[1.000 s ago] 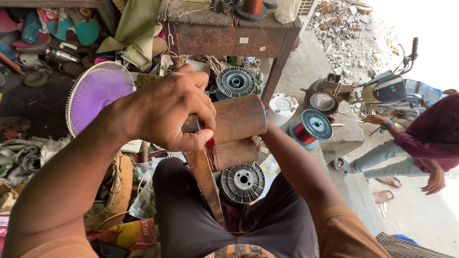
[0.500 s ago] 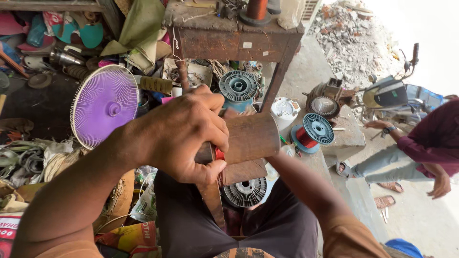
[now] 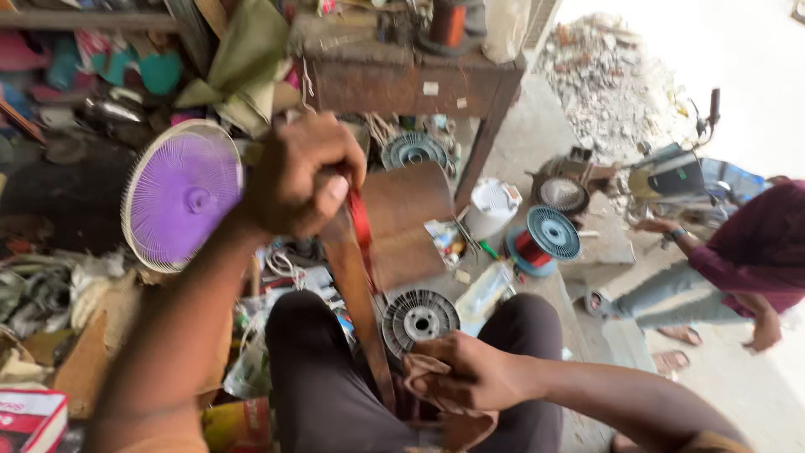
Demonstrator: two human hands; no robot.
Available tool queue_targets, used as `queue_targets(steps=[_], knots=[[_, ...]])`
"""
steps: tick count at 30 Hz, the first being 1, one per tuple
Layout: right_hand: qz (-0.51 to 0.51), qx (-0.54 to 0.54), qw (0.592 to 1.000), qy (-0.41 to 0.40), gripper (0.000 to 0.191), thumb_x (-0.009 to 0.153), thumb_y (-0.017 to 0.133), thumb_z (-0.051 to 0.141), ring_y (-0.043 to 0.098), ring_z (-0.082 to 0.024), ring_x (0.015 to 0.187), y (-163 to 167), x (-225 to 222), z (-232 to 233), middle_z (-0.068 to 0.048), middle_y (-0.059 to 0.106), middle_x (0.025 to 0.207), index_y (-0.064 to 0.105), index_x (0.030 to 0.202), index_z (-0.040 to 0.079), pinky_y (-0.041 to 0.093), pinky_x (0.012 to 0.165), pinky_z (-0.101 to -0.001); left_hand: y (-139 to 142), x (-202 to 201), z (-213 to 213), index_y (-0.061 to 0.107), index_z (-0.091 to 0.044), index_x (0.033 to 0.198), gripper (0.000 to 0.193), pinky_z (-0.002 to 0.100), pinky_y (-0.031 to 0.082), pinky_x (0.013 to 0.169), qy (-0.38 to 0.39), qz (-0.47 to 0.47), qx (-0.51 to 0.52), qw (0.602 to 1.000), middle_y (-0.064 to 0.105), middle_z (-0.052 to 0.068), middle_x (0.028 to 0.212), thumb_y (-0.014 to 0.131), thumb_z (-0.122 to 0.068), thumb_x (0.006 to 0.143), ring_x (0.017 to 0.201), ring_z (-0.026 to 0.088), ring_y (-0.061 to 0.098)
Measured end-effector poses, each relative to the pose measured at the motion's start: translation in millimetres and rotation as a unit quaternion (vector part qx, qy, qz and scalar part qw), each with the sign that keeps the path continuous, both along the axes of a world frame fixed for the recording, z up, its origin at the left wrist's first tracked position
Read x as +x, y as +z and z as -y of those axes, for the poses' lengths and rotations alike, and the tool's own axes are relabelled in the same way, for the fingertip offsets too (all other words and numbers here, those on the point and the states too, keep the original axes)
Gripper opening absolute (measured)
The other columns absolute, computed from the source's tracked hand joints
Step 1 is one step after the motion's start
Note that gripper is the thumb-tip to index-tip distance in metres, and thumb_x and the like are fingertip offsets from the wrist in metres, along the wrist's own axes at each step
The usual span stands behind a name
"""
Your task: The person sits on the floor and winds red copper wire onto a wooden jig using a hand crank. They rotate the jig to align the wire and continue winding until the coil is complete, then remove the jig from the frame.
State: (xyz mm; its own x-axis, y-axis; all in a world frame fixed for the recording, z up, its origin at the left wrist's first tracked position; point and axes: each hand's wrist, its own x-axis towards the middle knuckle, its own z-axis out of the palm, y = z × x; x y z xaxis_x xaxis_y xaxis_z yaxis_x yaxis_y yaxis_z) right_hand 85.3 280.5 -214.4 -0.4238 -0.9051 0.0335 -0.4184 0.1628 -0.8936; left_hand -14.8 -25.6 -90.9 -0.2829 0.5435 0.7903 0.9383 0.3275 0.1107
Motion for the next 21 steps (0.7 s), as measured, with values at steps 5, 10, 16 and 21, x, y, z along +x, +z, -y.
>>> queue_targets(steps=[5,10,16,21], knots=[[-0.321,0.054,0.944,0.056,0.011,0.092,0.069,0.012,0.064,-0.027,0.070,65.0,-5.3,5.0,-0.010,0.063,0.084,0.067,0.099,0.004,0.044,0.051,-0.0414,-14.3,11.1,-32.3,0.048,-0.010,0.070,0.041,0.039,0.039,0.068,-0.008,0.015,0.082,0.996,0.050,0.007,0.070,0.043,-0.042,0.095,0.071,0.028,0.049],[-0.761,0.111,0.637,0.050,0.018,0.075,0.070,0.012,0.061,-0.015,0.061,125.0,-5.9,23.4,-0.002,0.058,0.076,0.067,0.092,0.008,0.050,0.049,-0.0349,-14.3,-0.8,-39.1,0.049,-0.009,0.069,0.040,0.041,0.040,0.070,0.000,0.013,0.100,0.995,0.050,0.007,0.069,0.044,-0.041,0.094,0.073,0.028,0.051],[-0.923,-0.105,0.371,0.005,0.013,0.087,0.077,0.016,0.062,-0.012,0.072,147.6,-71.6,31.5,-0.001,0.061,0.088,0.070,0.097,0.015,0.052,0.062,-0.0262,-26.9,-10.6,-33.2,0.055,-0.008,0.073,0.041,0.043,0.042,0.075,-0.003,0.018,0.150,0.989,0.056,0.008,0.072,0.039,-0.040,0.093,0.074,0.028,0.054],[-0.888,-0.072,0.448,-0.075,0.012,0.090,0.077,0.021,0.065,-0.013,0.074,163.4,-95.8,51.7,0.002,0.060,0.090,0.067,0.098,0.020,0.058,0.066,-0.0332,-24.7,-12.4,-34.1,0.055,-0.005,0.076,0.042,0.042,0.044,0.075,-0.015,0.012,0.166,0.986,0.058,0.011,0.077,0.039,-0.039,0.094,0.080,0.031,0.055]])
